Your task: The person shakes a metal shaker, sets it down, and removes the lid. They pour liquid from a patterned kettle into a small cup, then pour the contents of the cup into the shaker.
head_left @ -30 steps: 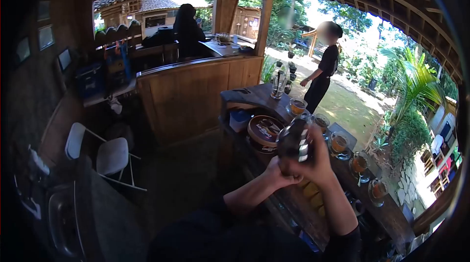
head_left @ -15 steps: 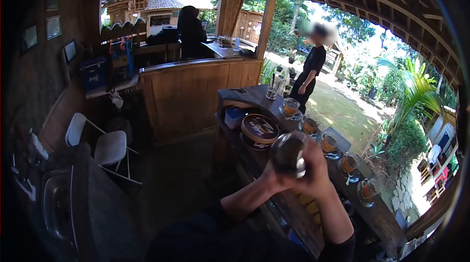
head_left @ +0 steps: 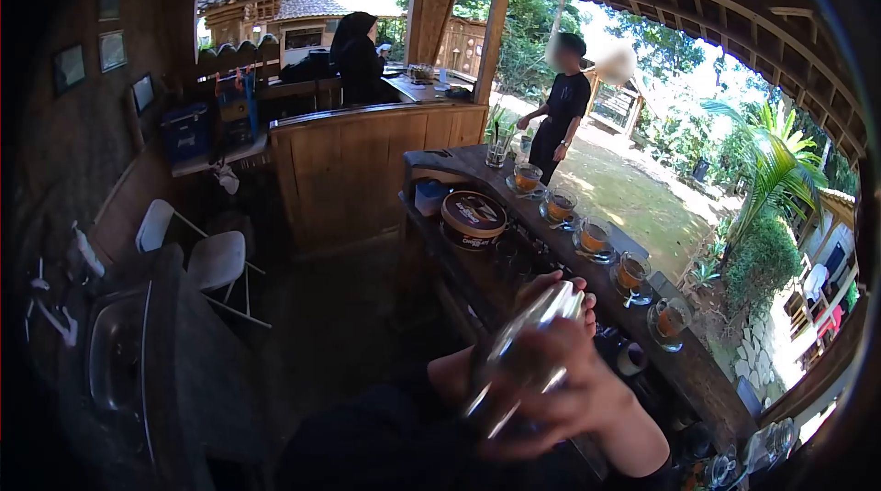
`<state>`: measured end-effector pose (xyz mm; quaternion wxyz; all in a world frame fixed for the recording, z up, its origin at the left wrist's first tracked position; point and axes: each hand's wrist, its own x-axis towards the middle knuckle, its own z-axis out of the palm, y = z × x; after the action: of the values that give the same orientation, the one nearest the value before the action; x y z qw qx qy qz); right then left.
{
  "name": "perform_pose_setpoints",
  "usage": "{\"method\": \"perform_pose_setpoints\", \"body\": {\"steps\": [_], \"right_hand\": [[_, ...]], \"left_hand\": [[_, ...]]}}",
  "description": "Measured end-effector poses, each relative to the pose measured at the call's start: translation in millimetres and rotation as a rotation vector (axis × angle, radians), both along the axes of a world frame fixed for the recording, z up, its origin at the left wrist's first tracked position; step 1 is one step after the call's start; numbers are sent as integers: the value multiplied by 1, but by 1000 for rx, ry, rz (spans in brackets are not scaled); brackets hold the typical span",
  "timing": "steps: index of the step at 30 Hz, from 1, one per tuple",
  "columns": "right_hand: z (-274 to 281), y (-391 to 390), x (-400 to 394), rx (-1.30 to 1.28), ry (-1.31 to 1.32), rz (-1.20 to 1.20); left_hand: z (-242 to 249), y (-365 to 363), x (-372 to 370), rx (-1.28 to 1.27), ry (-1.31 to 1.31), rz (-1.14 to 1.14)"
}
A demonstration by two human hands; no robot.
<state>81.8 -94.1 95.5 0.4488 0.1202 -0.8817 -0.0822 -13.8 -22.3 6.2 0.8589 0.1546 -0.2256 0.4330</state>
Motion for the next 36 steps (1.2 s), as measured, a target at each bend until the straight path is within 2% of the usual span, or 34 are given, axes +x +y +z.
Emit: {"method": "perform_pose_setpoints", "body": {"steps": [1, 2, 3, 5, 6, 8, 9, 10, 12, 13, 14, 15, 16, 17, 18, 19, 20, 21, 23, 24, 25, 26, 29, 30, 32, 34, 35, 36], "right_hand": [[-10, -8, -6, 31, 115, 106], [-12, -6, -2, -2, 115, 111], [-14, -5, 3, -35, 115, 117], [3, 6, 39, -224, -111, -113], [-14, 26, 47, -528, -22, -208], [-16, 15, 50, -759, 192, -206], [0, -3, 58, -557, 38, -147], [5, -26, 56, -279, -13, -39], [9, -75, 63, 2, -158, 77], [11, -99, 66, 131, -231, 149], [9, -99, 70, 125, -233, 133], [6, -92, 70, 19, -178, 170], [-2, -76, 70, -18, -127, 135], [-9, -59, 71, -58, -77, 101], [-14, -46, 77, -244, -105, -99], [-25, -31, 78, -547, 37, -122], [-22, -35, 80, -630, 132, -167], [-15, -42, 85, -444, 60, -110], [0, -77, 89, -15, -52, -18], [5, -104, 91, 94, -85, 20], [4, -115, 93, 259, -77, 68], [4, -113, 95, 257, -77, 65], [4, -84, 97, 18, -61, 85], [-2, -63, 104, -88, -108, -126], [-25, -31, 100, -719, 132, -190], [-9, -36, 101, -332, 70, -87], [0, -51, 101, -67, -81, -101], [8, -70, 89, 57, -63, 120]], "left_hand": [[12, -14, 5, 75, -62, 10], [17, -26, 9, 150, -126, 22], [1, -22, 10, 47, -82, -34], [-38, -13, 27, -58, 4, 102], [-49, -17, 40, -62, 49, 291], [-53, -35, 43, -444, 349, 178], [-49, -41, 49, -297, 242, 340], [-37, -52, 46, -160, 153, 262], [-14, -73, 39, 129, 5, 100], [-3, -85, 43, 235, -69, 122], [6, -101, 46, 338, -147, 141], [-3, -98, 49, 252, -128, 120], [-27, -87, 50, -4, -38, 59], [-16, -88, 100, 255, -735, -292], [-28, -85, 101, 170, -536, -96], [-39, -81, 102, 104, -281, 88], [-27, -93, 101, 47, -17, 218], [-8, -103, 134, 210, -626, -115], [-4, -101, 114, 220, -583, -249], [-25, -87, 73, 72, 62, -27], [-7, -100, 74, 199, 3, 45], [10, -113, 77, 328, -54, 118], [-16, -89, 85, 200, -36, 7], [-24, -92, 98, 26, 40, 236], [-37, -82, 95, -301, 297, 165], [-18, -96, 90, 93, 152, 368], [-15, -88, 83, 137, 89, 229], [-13, -80, 76, 177, 37, 86]]}}
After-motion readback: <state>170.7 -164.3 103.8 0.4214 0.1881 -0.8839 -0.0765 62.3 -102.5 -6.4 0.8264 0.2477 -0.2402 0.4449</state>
